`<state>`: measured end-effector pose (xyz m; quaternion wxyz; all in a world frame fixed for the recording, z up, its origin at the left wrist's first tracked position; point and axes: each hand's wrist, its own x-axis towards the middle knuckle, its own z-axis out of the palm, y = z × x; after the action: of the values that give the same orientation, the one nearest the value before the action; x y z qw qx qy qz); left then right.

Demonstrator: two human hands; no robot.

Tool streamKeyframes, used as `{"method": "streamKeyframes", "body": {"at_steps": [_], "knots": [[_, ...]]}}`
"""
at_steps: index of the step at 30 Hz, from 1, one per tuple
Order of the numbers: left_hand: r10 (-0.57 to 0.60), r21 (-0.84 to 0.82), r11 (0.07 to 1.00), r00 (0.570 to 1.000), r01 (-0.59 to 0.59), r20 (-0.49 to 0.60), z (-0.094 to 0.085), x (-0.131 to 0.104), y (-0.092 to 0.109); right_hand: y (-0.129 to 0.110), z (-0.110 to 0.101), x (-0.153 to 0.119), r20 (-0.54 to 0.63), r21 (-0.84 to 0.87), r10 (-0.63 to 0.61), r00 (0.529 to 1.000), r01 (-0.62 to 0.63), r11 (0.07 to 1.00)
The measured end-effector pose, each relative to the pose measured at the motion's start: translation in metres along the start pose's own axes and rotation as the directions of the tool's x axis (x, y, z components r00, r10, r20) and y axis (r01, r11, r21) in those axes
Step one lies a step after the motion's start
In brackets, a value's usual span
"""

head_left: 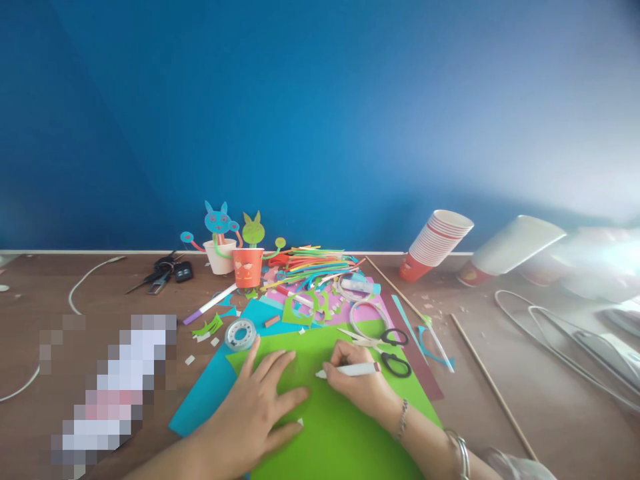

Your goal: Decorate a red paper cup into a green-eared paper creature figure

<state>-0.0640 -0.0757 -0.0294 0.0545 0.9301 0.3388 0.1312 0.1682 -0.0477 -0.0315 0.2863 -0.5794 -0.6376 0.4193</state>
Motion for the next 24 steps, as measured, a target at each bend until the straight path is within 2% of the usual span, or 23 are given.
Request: {"method": "streamKeyframes", "body": {"at_steps": [6,11,15,24], "knots": [[0.003,0.007,1.000,1.000,-0.003,-0.003,-0.0004,0.0008,0.0015,0.0030,0.0009,0.0000,-0.010,-0.026,0.009,1.000,-0.009,1.000],[0.004,0.011,1.000,1.000,-0.004,-0.011,-0.0015,0.0012,0.0007,0.0060,0.0009,0.0016,0.005,0.022,0.057,0.998,-0.057,0.998],[0.007,0.017,1.000,1.000,-0.007,-0.023,-0.0016,0.0005,0.0002,0.0071,0.0004,0.0027,-0.024,0.042,0.040,0.999,-0.039,0.998],[0.009,0.039,0.999,1.000,-0.009,0.001,-0.0001,0.0001,-0.0006,0.0058,0.0004,0.0017,-0.034,-0.035,0.018,0.999,-0.019,0.999]]}}
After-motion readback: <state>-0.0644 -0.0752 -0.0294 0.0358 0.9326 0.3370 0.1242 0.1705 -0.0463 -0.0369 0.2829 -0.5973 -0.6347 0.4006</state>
